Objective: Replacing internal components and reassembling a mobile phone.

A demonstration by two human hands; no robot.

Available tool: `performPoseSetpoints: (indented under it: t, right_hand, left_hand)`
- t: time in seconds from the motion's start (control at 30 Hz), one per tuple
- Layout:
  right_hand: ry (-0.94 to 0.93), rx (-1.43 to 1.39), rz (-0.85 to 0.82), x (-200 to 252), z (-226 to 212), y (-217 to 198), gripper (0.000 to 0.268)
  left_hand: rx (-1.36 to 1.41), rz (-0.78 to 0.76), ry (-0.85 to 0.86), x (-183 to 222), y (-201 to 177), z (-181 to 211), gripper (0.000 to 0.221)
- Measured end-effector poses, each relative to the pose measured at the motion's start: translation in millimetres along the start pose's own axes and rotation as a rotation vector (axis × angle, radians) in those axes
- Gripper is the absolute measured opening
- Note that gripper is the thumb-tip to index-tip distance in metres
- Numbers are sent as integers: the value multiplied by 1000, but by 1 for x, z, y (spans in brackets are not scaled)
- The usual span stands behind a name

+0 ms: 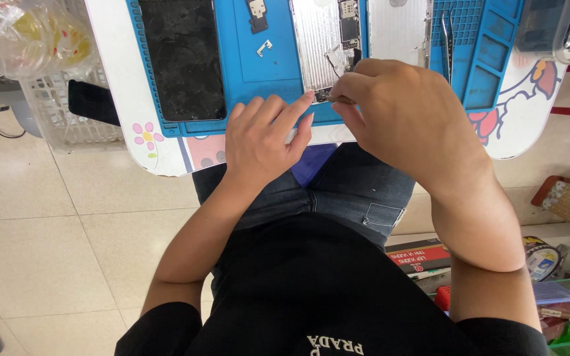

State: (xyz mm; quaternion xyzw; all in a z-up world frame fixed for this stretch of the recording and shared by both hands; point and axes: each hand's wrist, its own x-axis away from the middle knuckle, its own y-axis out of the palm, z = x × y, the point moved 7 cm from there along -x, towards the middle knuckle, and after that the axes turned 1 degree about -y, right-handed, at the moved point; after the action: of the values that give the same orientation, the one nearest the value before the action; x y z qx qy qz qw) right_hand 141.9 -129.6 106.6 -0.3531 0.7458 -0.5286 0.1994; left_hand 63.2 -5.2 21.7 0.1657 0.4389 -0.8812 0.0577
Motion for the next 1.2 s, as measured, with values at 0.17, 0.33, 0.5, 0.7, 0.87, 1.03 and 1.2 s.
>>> performPoseSetpoints:
  t: [0.17, 0.33, 0.5, 0.7, 0.87, 1.03, 1.2]
  right_hand:
    - [9, -65, 39, 7, 11, -7, 11]
    - [-14, -279, 59, 13, 31, -4, 13]
    - [129, -654, 222, 34, 75, 30, 16]
    - [162, -762, 372, 45, 98, 64, 11]
    - [86, -673, 330, 43, 91, 64, 8]
    - [92, -678, 341, 43, 92, 65, 8]
    - [81, -636, 337, 42, 89, 64, 11]
  left_hand:
    - [5, 0, -6, 2, 3, -2, 31]
    - [6, -8, -6, 0, 1, -1, 32]
    - [-9, -19, -14, 0, 2, -1, 31]
    - [-10, -22, -5, -2, 3, -2, 32]
    - [-17, -39, -11, -2, 4, -3, 32]
    - [-23, -46, -11, -2, 6, -3, 32]
    - [-29, -32, 1, 0, 8, -4, 32]
